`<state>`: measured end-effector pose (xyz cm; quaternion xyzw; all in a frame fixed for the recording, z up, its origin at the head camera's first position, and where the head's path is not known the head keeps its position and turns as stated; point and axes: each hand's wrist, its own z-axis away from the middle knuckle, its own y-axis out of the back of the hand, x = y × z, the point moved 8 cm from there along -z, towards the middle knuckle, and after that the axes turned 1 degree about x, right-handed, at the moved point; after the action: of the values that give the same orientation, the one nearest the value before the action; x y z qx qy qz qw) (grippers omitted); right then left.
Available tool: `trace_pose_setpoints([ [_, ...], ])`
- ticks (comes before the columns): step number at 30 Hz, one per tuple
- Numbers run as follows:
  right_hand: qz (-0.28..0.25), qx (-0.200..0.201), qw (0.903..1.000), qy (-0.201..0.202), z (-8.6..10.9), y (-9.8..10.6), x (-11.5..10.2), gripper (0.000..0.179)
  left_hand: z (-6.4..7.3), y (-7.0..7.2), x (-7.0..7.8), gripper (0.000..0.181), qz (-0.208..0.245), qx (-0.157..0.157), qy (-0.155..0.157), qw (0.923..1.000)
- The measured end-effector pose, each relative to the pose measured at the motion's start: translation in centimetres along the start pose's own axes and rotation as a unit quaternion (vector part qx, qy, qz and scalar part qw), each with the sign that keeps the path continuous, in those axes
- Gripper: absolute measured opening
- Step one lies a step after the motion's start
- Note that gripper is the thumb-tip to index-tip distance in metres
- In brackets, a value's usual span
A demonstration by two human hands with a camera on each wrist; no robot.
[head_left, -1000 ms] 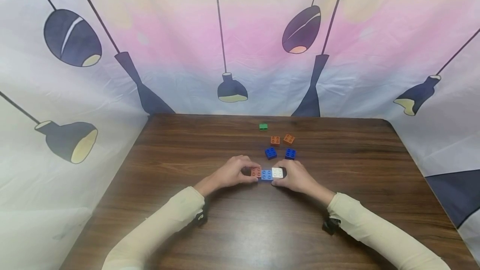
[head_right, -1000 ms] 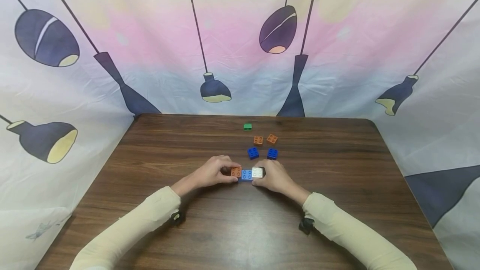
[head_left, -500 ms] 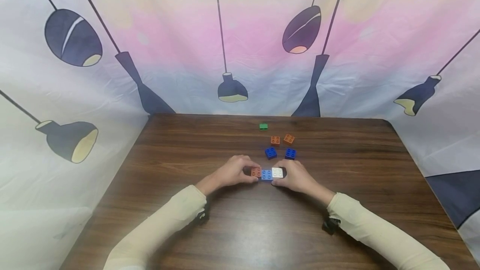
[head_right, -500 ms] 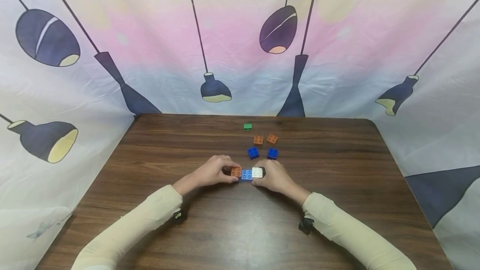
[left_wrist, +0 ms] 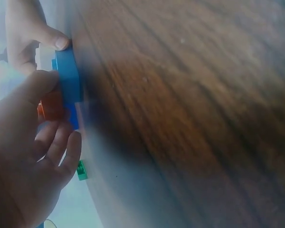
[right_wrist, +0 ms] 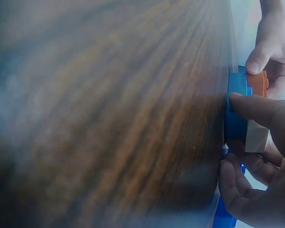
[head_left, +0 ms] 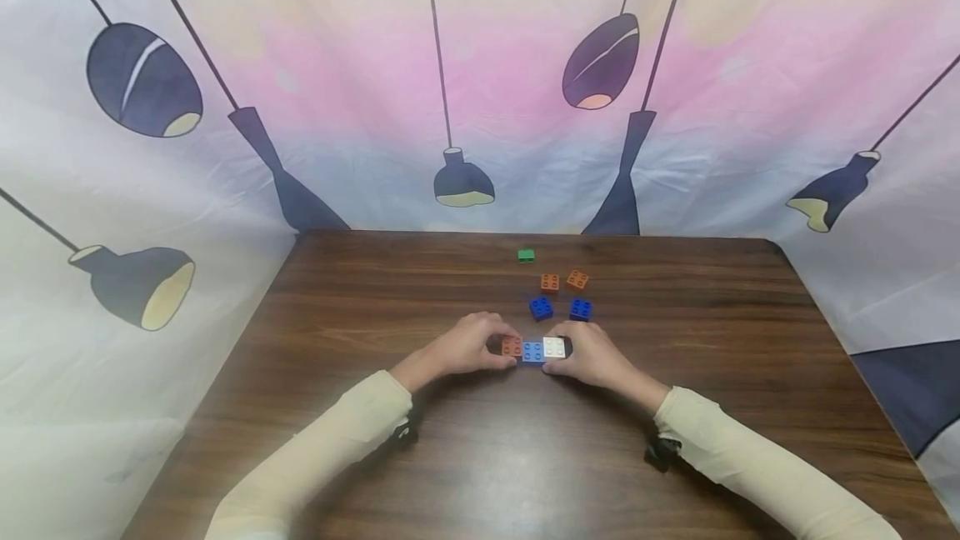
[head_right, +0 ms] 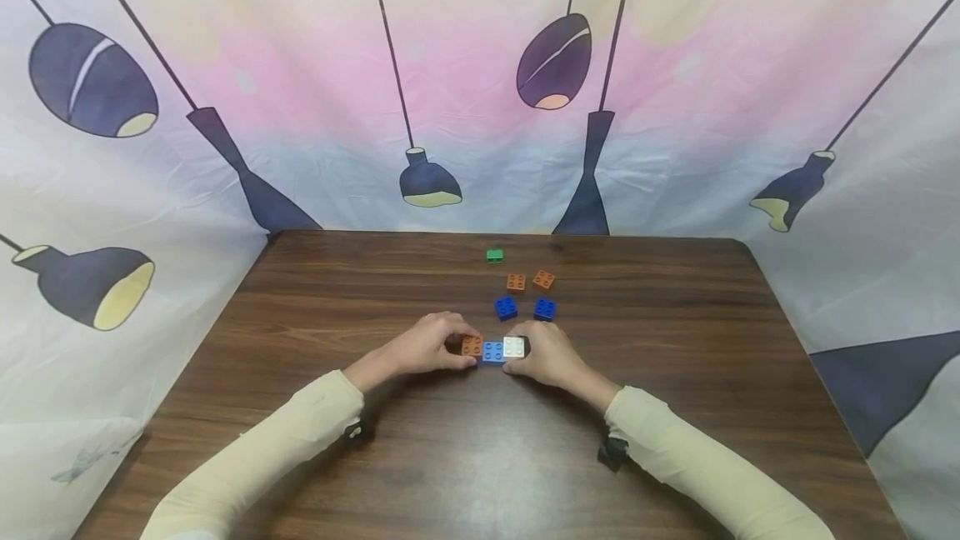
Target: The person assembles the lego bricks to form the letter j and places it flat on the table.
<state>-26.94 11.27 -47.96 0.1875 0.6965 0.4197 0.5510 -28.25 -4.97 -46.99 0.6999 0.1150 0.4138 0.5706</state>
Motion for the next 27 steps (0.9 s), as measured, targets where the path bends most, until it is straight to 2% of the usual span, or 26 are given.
trace_pose_setpoints([
  [7,0.002,0.001,1.0,-0.005,0.0,0.0,0.2,0.036,0.1,-0.3,0.1,0.044,0.002,-0.017,0.014,0.9998],
  [13,-0.004,0.001,1.0,-0.002,0.1,-0.1,0.2,0.04,0.0,-1.0,0.0,0.055,0.013,-0.02,0.023,0.9994],
  [20,-0.005,-0.001,1.0,0.006,1.1,0.6,0.2,0.058,-0.3,-1.3,0.8,0.062,0.023,0.001,0.007,0.9997],
  [27,-0.02,0.003,0.9997,0.014,2.2,2.7,0.5,0.058,-0.9,-1.5,1.4,0.058,0.034,0.02,-0.003,0.9992],
])
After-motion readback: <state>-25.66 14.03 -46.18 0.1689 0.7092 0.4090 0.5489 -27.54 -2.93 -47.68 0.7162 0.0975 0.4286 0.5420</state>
